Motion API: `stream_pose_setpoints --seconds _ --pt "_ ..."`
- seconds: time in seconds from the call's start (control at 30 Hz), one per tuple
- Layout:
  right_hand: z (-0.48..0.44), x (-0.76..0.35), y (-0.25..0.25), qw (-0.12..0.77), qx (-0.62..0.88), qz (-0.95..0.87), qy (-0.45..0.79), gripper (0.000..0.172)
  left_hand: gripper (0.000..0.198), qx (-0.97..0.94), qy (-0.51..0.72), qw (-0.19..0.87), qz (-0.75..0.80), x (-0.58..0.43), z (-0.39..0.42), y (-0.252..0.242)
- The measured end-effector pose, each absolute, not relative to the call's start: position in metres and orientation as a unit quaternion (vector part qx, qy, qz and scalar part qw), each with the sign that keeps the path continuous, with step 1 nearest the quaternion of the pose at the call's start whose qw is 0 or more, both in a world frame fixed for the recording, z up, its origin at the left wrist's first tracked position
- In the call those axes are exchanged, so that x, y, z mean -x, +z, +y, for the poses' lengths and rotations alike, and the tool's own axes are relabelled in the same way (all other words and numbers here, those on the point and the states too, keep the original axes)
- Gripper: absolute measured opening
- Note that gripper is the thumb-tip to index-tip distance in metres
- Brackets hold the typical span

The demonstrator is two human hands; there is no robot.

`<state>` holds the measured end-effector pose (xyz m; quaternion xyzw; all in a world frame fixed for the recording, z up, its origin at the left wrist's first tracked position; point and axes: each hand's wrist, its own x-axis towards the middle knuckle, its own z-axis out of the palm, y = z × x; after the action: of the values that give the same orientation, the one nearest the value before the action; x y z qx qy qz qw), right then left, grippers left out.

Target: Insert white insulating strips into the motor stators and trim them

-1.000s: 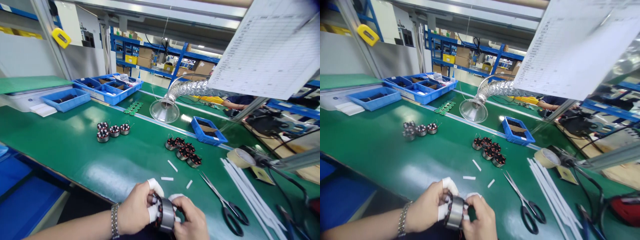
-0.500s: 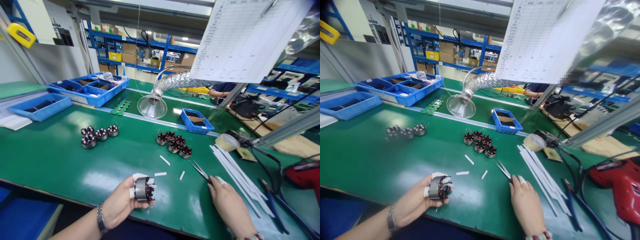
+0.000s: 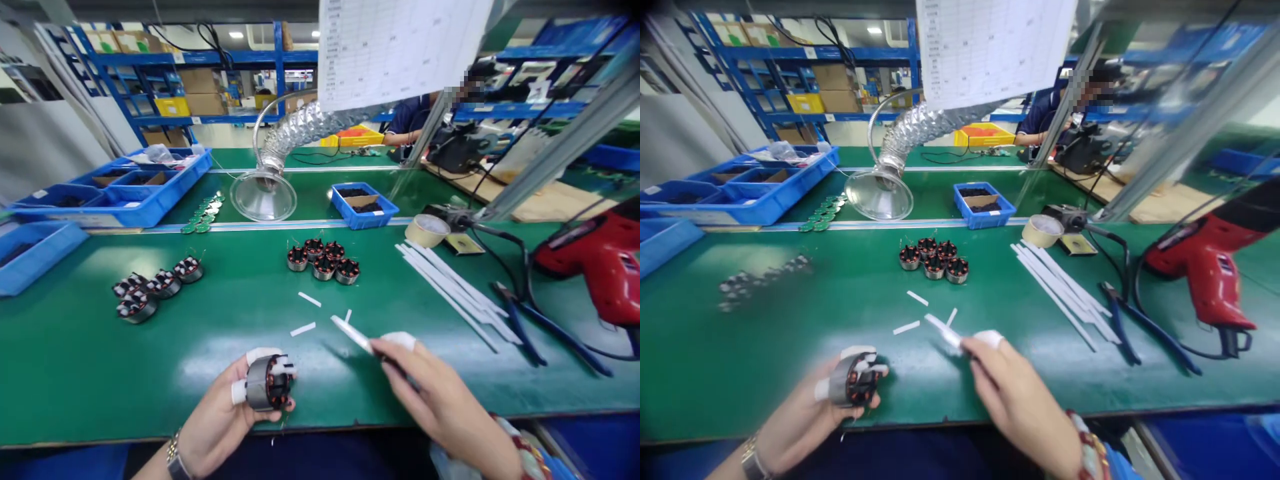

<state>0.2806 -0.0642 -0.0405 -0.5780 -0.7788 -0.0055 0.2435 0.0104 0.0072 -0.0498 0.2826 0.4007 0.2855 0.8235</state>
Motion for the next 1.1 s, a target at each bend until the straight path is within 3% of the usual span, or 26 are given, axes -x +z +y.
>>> stream_pose_setpoints --seconds 0.13,0.27,0.4,0.77,1.1 --pt "-0.074 -0.237 -0.005 0.196 0.553 -0.797 0.147 0.030 0.033 -0.303 0.274 0.824 0.394 -0.008 0.005 -0.052" --pt "-0.067 -0.224 0.007 0.092 0.542 -0.817 0.176 0.028 0.033 -0.325 0.273 0.816 0.392 -0.007 0.004 -0.053" --pt "-0.061 -0.225 0.010 0.042 0.535 -0.831 0.145 0.022 0.034 -0.345 0.264 0.807 0.399 -0.007 0.004 -0.053" --pt "-0.059 -0.226 0.016 0.017 0.538 -0.835 0.117 0.010 0.032 -0.379 0.233 0.773 0.452 -0.015 0.003 -0.041" --pt "-0.061 -0.227 0.020 0.055 0.547 -0.825 0.129 0.007 0.033 -0.361 0.227 0.776 0.465 -0.014 0.007 -0.040"
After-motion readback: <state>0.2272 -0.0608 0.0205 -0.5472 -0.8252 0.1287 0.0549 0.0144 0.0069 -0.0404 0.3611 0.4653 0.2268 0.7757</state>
